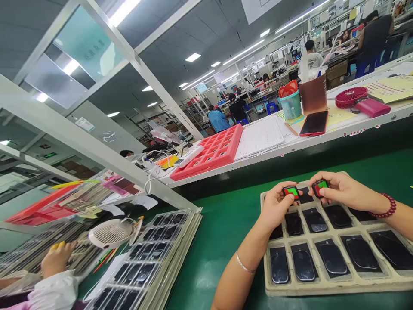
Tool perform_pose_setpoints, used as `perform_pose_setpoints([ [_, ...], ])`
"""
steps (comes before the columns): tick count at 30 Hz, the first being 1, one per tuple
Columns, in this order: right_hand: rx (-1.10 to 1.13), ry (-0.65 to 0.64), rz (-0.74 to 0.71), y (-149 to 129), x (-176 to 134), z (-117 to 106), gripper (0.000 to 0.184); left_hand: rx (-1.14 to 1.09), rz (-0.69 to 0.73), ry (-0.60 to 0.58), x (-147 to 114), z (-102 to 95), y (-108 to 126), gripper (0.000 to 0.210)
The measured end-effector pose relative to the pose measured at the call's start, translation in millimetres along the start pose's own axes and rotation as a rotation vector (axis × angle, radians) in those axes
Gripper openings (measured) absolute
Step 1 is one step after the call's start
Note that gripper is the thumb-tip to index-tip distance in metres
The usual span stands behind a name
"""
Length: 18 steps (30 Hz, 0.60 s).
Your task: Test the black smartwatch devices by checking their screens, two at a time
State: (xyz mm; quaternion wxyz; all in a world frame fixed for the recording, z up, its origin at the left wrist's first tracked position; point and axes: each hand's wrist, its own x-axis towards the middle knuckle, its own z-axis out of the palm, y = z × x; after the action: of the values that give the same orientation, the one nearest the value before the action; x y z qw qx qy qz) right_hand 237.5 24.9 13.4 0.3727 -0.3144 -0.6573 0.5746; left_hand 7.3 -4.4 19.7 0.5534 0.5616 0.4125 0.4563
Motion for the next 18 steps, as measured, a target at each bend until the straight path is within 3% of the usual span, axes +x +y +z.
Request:
perform_pose_setpoints([
  [7,0.045,0.004,0.010,10,4,-1,0.043,-0.029,0.030,0.016,0,1.1,-2,0.037],
  [18,0.002,-0.031,-0.027,12,2,-1,0.043,0.000,0.044,0.034,0,0.1,-2,0.040],
])
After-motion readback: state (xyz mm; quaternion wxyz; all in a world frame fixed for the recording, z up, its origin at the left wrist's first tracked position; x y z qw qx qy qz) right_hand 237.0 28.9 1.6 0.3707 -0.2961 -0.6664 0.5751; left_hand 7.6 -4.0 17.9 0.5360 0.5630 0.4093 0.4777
